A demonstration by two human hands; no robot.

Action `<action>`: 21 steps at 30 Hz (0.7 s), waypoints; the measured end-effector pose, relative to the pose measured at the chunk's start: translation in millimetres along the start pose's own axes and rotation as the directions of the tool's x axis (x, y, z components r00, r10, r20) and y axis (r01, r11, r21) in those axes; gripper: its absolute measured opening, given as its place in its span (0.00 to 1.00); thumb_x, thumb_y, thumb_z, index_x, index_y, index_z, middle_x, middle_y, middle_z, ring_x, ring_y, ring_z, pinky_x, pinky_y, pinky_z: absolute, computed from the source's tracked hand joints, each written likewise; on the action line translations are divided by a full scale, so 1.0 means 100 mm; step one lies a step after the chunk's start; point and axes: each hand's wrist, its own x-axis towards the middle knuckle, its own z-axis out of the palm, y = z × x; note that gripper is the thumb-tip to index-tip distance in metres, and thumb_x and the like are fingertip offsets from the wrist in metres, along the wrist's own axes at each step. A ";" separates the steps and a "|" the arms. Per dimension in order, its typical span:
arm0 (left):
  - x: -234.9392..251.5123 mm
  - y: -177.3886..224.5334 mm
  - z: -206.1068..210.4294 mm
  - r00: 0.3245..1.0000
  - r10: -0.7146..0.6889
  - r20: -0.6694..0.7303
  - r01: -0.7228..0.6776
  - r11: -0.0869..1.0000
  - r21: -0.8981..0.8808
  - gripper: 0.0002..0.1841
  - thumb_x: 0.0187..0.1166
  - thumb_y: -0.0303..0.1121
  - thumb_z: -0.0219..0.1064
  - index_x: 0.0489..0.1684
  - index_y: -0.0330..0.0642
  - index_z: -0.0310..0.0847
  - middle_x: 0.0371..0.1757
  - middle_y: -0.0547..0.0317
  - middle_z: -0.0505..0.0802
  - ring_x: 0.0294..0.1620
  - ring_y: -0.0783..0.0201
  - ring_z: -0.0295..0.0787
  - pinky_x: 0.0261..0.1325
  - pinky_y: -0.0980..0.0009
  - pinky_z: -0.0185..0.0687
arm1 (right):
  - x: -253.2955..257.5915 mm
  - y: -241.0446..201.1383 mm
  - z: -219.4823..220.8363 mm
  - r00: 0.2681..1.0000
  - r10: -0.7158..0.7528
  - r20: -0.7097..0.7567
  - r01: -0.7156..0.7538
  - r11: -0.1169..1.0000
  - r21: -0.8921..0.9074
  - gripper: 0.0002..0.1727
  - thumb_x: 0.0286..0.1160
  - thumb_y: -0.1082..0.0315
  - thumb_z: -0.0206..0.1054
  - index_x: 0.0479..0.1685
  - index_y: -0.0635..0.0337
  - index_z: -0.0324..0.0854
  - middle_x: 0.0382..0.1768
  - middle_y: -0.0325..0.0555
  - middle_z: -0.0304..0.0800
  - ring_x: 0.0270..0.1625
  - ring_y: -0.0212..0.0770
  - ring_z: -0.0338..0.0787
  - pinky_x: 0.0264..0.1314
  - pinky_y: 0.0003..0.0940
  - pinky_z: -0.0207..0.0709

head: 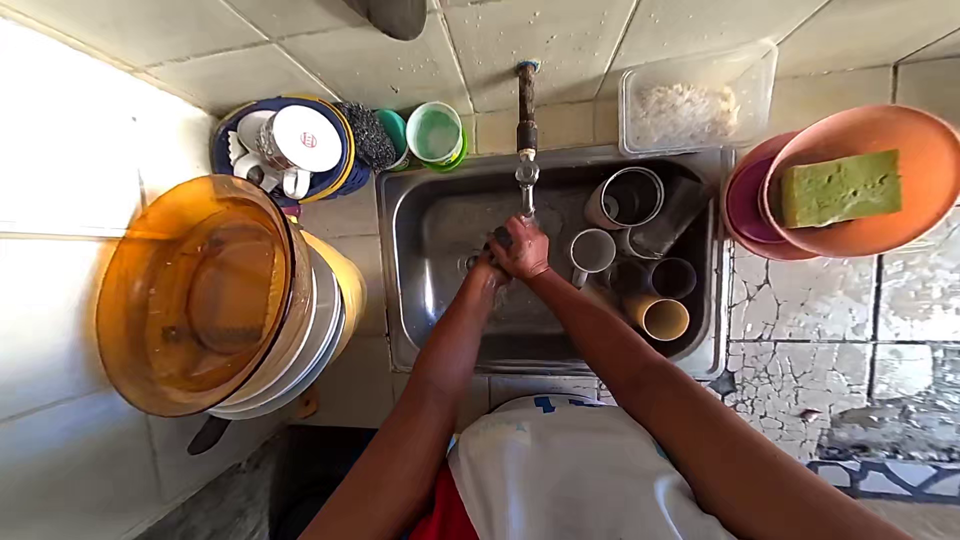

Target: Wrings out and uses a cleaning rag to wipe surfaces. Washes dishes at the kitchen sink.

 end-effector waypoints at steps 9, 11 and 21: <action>0.31 0.20 -1.45 0.863 0.112 0.492 -0.302 0.896 0.325 0.22 0.93 0.51 0.49 0.69 0.46 0.77 0.52 0.58 0.92 0.48 0.68 0.91 0.51 0.69 0.88 | 0.33 0.31 -0.22 0.961 0.259 0.099 -0.236 0.952 -0.196 0.42 0.68 0.30 0.69 0.62 0.61 0.88 0.68 0.67 0.84 0.76 0.69 0.78 0.73 0.68 0.72; 0.39 0.28 -1.40 0.858 0.185 0.479 -0.444 0.735 0.512 0.20 0.92 0.45 0.54 0.70 0.41 0.77 0.56 0.55 0.91 0.53 0.66 0.88 0.58 0.66 0.86 | 0.36 0.38 -0.18 0.961 0.275 -0.008 -0.268 0.931 -0.247 0.42 0.71 0.30 0.67 0.62 0.64 0.86 0.68 0.67 0.84 0.77 0.70 0.76 0.73 0.71 0.68; 0.01 0.45 -0.31 0.425 0.748 0.509 -0.797 0.043 0.603 0.23 0.91 0.48 0.54 0.48 0.36 0.87 0.39 0.48 0.92 0.45 0.55 0.89 0.57 0.49 0.81 | 0.15 0.09 0.13 0.988 -0.123 0.093 0.070 0.893 0.445 0.55 0.55 0.66 0.77 0.91 0.69 0.53 0.86 0.61 0.67 0.86 0.55 0.72 0.87 0.58 0.66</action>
